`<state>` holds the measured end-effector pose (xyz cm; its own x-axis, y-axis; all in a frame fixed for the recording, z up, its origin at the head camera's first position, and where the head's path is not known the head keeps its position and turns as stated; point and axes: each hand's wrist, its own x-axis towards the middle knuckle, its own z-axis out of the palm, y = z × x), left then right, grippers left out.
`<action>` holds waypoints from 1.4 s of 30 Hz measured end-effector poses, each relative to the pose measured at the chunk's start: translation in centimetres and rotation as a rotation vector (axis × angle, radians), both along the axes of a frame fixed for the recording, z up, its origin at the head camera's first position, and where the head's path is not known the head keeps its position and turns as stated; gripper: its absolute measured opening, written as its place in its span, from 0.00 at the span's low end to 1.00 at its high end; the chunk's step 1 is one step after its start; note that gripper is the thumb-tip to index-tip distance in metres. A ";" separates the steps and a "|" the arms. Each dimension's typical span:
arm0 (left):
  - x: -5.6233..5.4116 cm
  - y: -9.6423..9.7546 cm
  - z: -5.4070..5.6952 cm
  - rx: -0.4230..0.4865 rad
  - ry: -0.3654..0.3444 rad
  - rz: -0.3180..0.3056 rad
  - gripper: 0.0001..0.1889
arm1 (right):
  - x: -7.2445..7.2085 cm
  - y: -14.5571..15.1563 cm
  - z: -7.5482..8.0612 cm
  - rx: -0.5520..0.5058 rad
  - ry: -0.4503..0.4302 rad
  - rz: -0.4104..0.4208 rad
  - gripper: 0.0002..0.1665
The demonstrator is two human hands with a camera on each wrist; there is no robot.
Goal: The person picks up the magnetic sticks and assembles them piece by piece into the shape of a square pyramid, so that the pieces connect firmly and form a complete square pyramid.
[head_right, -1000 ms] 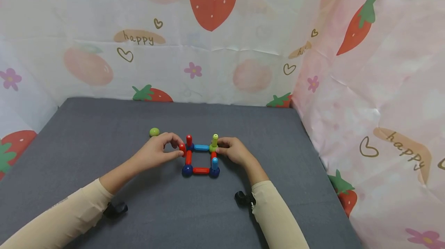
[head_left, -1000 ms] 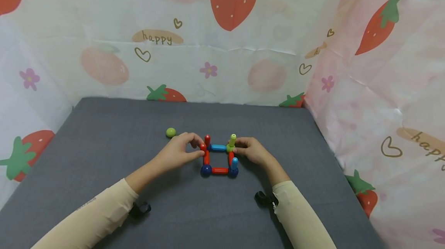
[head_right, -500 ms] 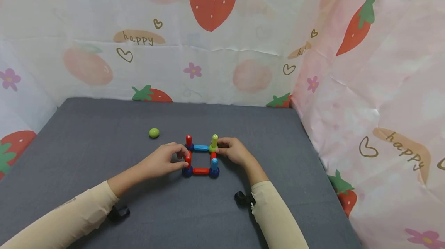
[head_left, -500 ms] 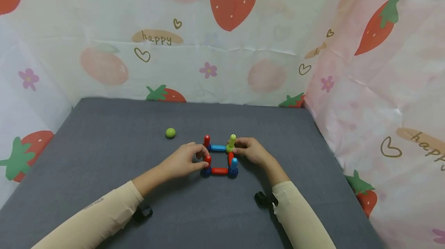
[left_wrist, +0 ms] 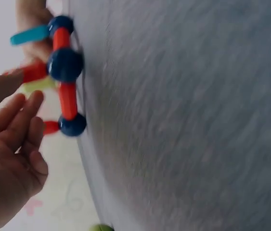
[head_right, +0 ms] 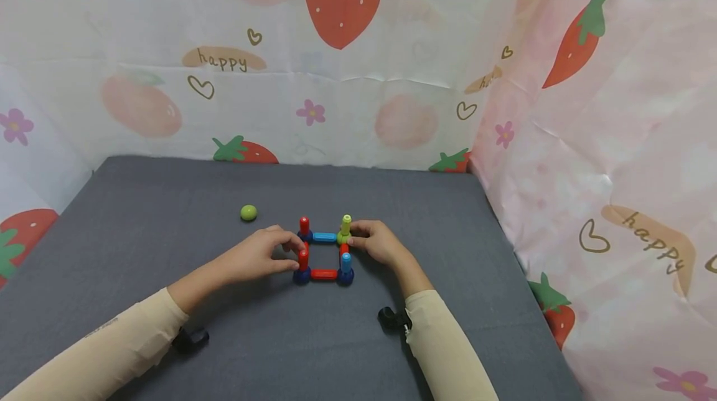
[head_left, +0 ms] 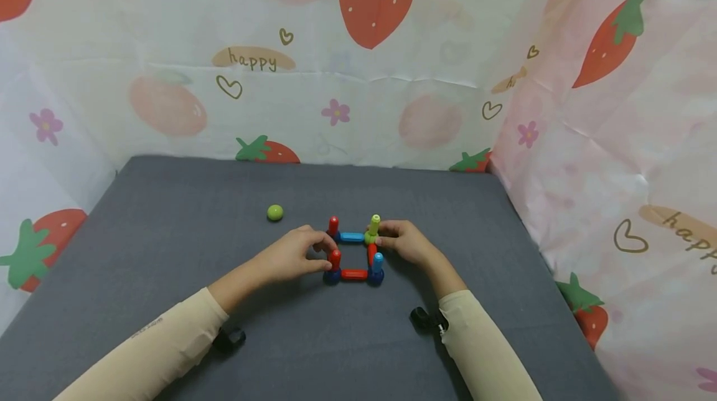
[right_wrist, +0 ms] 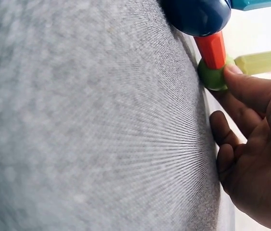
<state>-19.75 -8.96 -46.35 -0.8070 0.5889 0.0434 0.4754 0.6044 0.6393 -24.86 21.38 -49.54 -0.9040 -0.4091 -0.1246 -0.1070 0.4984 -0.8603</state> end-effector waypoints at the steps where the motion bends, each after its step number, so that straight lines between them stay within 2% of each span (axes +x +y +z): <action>1: -0.3 -0.3 0.1 -0.008 -0.012 0.002 0.12 | 0.0 0.0 0.0 0.000 0.002 -0.001 0.18; 8: -2.2 -1.5 0.2 -0.016 -0.088 0.077 0.15 | 0.1 0.1 -0.1 0.007 0.020 0.006 0.18; 13: -3.1 -1.6 -0.1 0.013 -0.069 0.143 0.16 | 0.3 -0.3 0.1 0.035 0.051 0.014 0.18; 20: -3.4 -1.9 -0.3 0.016 -0.051 0.244 0.19 | 0.6 -1.8 0.3 0.079 0.069 0.033 0.18; 34: -3.7 -3.2 -0.9 0.048 -0.004 0.251 0.12 | 0.2 -4.3 0.2 0.115 0.078 0.028 0.18; 42: -3.3 -4.0 -1.0 0.064 -0.007 0.272 0.12 | 0.0 -5.2 0.2 0.133 0.087 0.010 0.19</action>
<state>-23.09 -13.01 -47.31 -0.9357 0.3463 0.0675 0.2963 0.6676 0.6830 -24.83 16.13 -49.36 -0.9097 -0.4030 -0.1001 -0.1833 0.6061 -0.7740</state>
